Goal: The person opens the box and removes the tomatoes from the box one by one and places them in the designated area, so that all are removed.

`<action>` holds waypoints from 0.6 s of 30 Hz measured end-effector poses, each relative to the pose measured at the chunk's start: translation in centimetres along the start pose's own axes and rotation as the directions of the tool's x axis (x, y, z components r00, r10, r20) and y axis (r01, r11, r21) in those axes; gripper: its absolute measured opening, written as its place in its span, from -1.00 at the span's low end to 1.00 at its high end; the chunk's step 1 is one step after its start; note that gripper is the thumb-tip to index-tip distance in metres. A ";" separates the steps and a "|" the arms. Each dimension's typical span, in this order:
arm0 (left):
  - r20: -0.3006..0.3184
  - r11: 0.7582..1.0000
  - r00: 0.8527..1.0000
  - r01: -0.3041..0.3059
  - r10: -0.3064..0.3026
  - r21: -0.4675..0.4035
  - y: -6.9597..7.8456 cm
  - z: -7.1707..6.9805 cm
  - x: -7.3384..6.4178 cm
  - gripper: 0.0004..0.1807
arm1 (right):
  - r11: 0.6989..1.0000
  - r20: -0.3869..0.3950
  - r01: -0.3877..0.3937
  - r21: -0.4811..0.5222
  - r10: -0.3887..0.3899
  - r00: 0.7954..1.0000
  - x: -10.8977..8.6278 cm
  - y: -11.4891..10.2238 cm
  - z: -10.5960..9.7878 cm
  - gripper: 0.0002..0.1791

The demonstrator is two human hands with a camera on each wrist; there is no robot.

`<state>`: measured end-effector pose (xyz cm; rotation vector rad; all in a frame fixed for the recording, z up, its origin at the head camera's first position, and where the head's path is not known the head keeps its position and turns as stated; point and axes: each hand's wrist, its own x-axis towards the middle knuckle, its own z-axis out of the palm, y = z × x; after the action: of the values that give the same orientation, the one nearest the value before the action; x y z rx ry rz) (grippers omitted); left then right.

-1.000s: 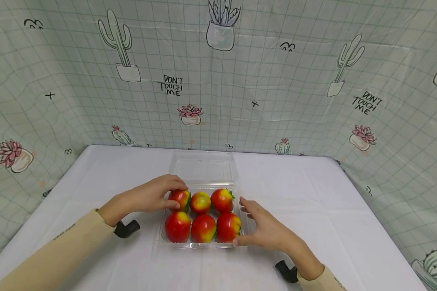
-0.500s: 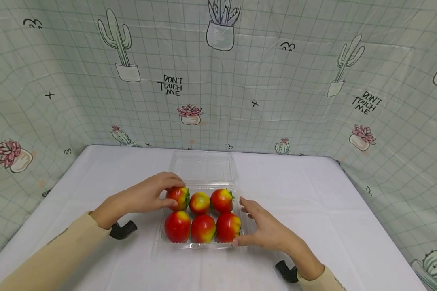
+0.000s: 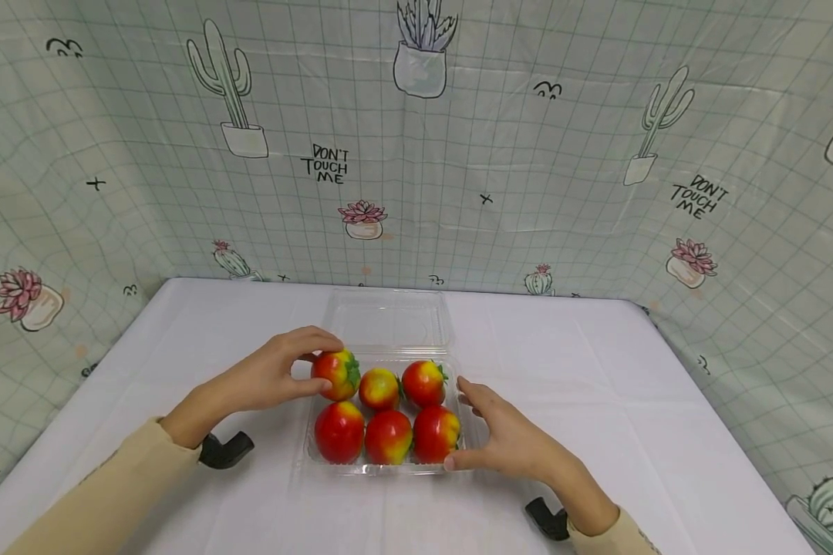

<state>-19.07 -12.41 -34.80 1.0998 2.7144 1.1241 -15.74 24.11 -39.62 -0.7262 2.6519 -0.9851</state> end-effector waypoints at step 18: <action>-0.197 0.991 0.980 -0.022 -0.004 -0.131 -1.6 0.4 -1.2 -0.49 | 1.000 0.001 -0.007 0.006 0.007 1.000 0.0 0.0 0.0 0.18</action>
<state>-19.03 -13.68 -36.40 1.0355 2.7273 1.4652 -15.77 24.11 -39.63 -0.7155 2.6472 -0.9905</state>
